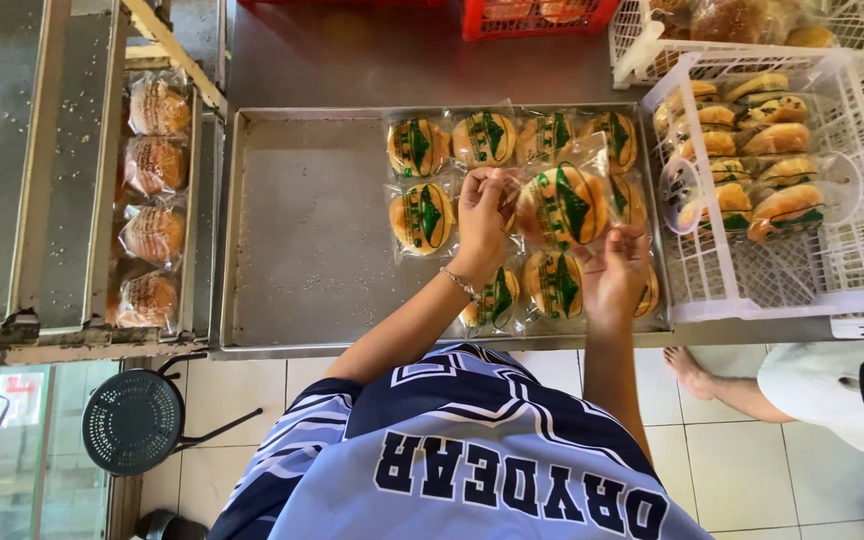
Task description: Transferring and organizing packaged sandwiches from a plastic crate onto a metal tray.
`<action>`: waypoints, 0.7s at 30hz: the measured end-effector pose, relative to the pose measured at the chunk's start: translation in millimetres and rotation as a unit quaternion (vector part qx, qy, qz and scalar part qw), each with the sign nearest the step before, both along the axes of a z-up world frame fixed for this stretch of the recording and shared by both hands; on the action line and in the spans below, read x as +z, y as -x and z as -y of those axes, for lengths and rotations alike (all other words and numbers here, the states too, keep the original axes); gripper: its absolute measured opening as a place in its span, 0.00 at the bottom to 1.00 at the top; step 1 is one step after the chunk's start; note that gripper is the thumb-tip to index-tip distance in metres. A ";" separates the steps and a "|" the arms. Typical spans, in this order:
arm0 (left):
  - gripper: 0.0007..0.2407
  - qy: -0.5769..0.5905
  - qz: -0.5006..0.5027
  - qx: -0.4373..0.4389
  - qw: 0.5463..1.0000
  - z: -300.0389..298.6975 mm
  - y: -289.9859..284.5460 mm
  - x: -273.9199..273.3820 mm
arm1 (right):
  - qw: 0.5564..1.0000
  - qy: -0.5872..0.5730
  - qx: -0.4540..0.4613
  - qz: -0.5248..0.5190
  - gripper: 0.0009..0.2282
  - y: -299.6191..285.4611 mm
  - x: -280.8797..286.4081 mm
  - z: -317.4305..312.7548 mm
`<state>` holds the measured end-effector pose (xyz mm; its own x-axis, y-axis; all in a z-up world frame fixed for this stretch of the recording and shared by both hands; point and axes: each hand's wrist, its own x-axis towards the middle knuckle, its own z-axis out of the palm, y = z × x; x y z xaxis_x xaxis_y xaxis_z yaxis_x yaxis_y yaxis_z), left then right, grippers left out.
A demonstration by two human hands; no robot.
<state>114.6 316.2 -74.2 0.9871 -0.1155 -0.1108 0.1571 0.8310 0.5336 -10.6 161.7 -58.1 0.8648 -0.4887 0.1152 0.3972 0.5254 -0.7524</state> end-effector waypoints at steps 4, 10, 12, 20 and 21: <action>0.11 0.028 -0.004 -0.027 0.999 -19.2 -5.6 18.5 | 1.000 -0.005 0.020 0.018 0.04 0.4 3.5 -30.3; 0.17 -0.147 0.007 -0.137 0.980 -47.0 -7.1 12.8 | 0.998 -0.025 0.054 0.038 0.04 -0.9 -7.9 -44.5; 0.15 -0.068 0.041 -0.117 0.990 -50.1 -8.0 19.3 | 0.997 -0.034 0.059 0.042 0.04 -1.9 -6.9 -48.9; 0.24 -0.013 -0.030 -0.172 0.985 -74.4 -9.8 33.3 | 0.997 -0.057 0.050 0.022 0.03 -2.5 -16.9 -65.1; 0.26 0.011 -0.039 -0.183 0.982 -78.0 -10.2 34.0 | 0.996 -0.065 0.049 0.021 0.03 -2.8 -16.8 -67.7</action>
